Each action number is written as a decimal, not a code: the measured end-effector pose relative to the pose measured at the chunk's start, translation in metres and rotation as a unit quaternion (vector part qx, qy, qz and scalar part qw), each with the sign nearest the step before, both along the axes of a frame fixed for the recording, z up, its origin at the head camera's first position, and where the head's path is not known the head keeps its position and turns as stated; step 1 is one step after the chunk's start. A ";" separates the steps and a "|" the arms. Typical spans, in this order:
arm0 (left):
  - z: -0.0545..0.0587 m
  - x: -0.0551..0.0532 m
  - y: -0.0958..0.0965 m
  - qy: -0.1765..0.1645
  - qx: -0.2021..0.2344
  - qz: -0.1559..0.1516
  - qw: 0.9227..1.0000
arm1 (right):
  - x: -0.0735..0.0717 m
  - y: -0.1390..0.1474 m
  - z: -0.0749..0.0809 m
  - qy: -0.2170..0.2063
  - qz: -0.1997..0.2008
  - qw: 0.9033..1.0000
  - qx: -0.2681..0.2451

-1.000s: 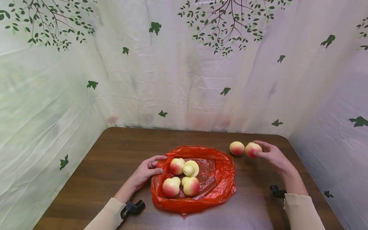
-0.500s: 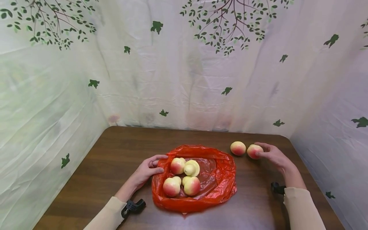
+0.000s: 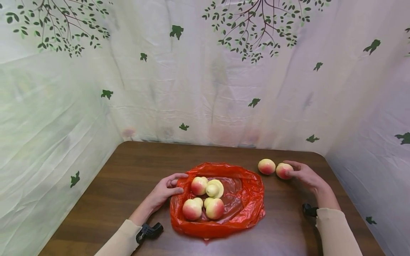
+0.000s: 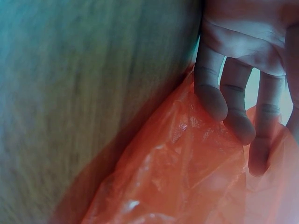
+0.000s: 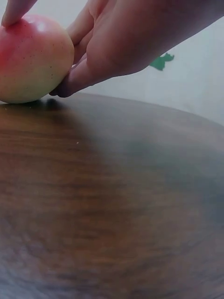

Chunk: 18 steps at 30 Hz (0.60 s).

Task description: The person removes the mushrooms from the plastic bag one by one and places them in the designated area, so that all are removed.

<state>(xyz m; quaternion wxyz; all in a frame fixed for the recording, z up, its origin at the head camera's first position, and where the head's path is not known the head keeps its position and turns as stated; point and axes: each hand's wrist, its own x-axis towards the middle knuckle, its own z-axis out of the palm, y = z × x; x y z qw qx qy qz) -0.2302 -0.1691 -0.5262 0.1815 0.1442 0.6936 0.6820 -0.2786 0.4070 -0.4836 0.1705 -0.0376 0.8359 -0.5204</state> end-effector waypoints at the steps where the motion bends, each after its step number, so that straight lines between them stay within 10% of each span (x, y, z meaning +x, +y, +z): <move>1: 0.000 0.000 0.000 0.000 0.000 0.000 1.000 | 0.000 0.000 -0.001 -0.001 0.000 1.000 -0.007; 18: -0.001 -0.001 0.000 -0.001 -0.001 0.001 1.000 | 0.000 0.004 -0.012 -0.003 -0.006 0.998 -0.056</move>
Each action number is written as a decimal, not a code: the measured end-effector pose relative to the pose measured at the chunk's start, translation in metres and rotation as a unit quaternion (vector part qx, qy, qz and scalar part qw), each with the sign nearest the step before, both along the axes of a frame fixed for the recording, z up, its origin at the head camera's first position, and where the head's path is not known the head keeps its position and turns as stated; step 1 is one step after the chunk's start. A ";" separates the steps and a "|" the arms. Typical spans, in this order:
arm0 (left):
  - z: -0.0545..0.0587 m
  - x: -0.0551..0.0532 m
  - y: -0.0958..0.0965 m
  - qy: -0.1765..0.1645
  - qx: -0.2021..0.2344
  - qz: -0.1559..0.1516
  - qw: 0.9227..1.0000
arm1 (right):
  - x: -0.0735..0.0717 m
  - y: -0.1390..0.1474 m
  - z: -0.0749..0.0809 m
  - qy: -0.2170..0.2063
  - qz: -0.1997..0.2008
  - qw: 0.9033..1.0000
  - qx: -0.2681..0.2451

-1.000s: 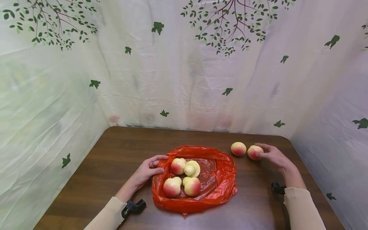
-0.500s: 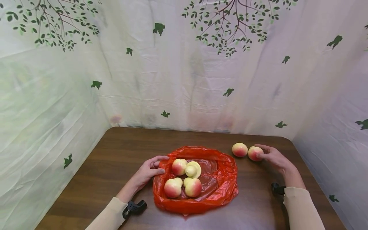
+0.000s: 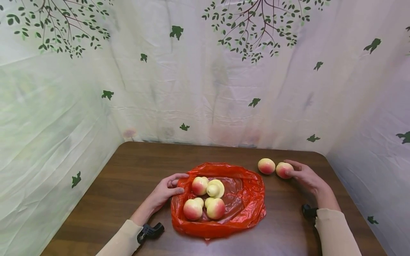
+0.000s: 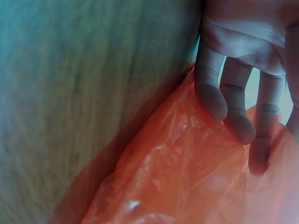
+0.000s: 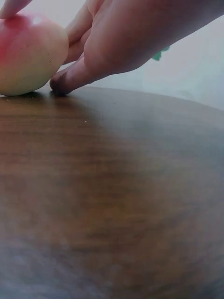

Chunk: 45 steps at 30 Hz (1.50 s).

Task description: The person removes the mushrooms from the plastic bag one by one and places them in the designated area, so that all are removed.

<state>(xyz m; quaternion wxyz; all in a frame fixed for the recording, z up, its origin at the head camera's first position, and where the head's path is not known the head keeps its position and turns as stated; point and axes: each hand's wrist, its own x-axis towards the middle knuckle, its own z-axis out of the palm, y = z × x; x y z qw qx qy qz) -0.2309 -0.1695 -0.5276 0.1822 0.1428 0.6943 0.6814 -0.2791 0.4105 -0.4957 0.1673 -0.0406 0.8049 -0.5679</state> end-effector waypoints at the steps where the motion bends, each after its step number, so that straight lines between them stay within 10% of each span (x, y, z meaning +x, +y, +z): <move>1: 0.000 0.000 0.000 0.000 -0.001 0.000 1.000 | 0.000 0.000 0.000 0.000 0.000 1.000 -0.006; 16: -0.002 0.000 0.000 -0.002 -0.002 0.002 1.000 | 0.014 0.014 0.008 0.044 -0.006 0.992 -0.118; 24: -0.001 0.000 0.002 -0.003 0.005 -0.002 1.000 | 0.022 0.002 0.037 0.069 -0.002 0.995 -0.065; 36: 0.000 0.001 0.002 0.001 0.008 -0.001 1.000 | 0.037 -0.059 0.079 0.153 0.075 0.984 -0.058; 45: 0.003 0.002 0.002 0.002 -0.001 0.002 1.000 | 0.046 -0.095 0.084 0.163 0.139 0.974 -0.074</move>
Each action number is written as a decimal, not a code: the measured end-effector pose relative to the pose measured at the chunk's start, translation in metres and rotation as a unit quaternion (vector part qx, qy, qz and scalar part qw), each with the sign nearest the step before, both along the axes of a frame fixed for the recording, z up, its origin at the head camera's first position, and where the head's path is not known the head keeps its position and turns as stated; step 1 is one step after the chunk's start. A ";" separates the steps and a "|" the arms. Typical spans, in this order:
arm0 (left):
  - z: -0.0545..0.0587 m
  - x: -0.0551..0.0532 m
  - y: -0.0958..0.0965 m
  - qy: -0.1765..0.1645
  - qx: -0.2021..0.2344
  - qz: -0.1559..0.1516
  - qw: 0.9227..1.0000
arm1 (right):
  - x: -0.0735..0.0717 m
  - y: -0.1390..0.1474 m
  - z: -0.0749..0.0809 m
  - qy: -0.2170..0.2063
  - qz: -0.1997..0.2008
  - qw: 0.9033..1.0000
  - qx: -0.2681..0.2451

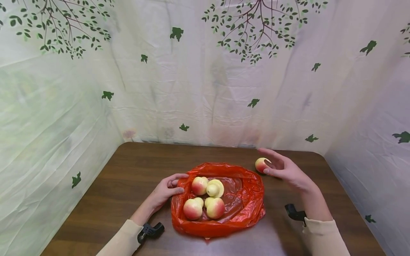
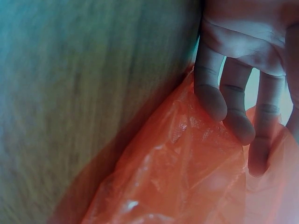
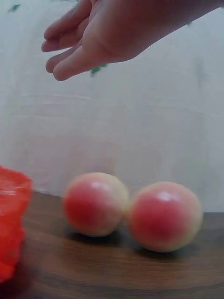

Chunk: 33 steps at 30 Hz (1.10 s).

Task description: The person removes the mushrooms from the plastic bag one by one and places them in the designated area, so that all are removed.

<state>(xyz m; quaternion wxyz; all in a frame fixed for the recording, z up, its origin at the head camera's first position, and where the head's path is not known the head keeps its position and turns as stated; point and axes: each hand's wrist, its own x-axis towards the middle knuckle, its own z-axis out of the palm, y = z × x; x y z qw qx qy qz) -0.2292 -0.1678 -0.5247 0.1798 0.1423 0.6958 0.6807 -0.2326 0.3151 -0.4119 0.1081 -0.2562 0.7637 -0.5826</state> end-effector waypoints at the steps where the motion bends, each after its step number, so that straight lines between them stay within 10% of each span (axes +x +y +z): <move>1: 0.000 0.000 0.000 0.000 0.000 0.000 1.000 | 0.001 -0.004 0.000 -0.001 0.009 1.000 -0.003; 33: 0.000 0.000 -0.001 -0.006 0.001 -0.001 1.000 | 0.026 -0.110 -0.050 -0.138 0.212 0.967 -0.027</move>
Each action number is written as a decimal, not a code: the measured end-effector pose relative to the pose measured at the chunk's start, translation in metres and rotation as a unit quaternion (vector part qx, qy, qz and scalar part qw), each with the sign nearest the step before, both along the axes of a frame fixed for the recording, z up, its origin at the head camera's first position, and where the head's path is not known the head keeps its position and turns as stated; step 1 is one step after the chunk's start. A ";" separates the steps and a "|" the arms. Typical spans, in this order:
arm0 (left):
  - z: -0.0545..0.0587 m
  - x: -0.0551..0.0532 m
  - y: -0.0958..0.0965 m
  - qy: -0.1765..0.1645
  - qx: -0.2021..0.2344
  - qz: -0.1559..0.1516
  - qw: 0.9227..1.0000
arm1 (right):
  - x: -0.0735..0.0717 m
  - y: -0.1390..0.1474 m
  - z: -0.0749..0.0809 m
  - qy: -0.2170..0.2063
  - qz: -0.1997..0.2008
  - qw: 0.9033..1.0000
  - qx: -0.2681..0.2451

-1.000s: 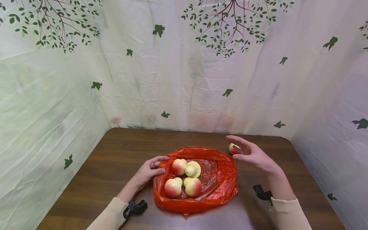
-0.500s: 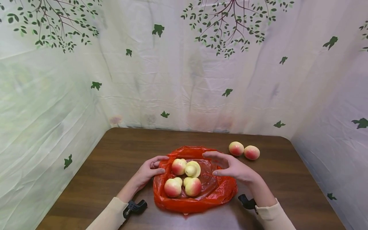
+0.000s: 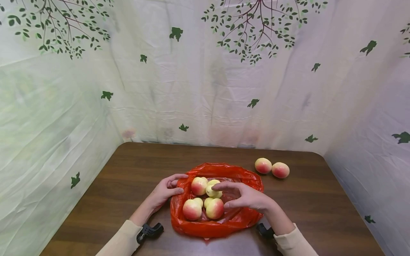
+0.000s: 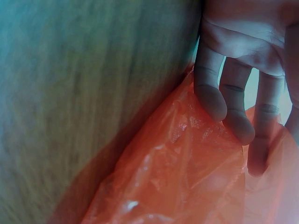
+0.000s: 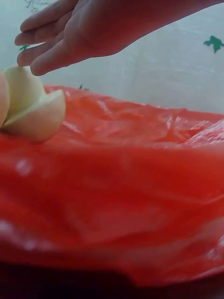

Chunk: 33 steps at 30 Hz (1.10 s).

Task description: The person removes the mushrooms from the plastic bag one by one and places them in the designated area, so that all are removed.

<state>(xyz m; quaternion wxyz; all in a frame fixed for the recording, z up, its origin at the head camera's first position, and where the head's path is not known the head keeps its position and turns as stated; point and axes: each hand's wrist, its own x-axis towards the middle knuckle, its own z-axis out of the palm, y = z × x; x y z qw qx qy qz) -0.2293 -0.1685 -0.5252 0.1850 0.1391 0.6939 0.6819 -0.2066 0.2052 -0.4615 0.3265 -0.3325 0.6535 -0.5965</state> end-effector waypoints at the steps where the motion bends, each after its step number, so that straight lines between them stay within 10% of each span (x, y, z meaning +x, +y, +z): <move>1: 0.000 0.000 0.000 0.000 0.000 0.000 1.000 | 0.000 -0.001 -0.001 -0.002 0.002 1.000 0.000; 19: -0.001 0.000 0.000 0.005 0.005 -0.004 1.000 | 0.002 -0.018 -0.023 -0.058 0.012 0.998 0.024; 33: -0.001 -0.001 -0.001 0.003 -0.004 -0.004 1.000 | 0.001 -0.024 -0.032 0.052 0.009 0.997 0.061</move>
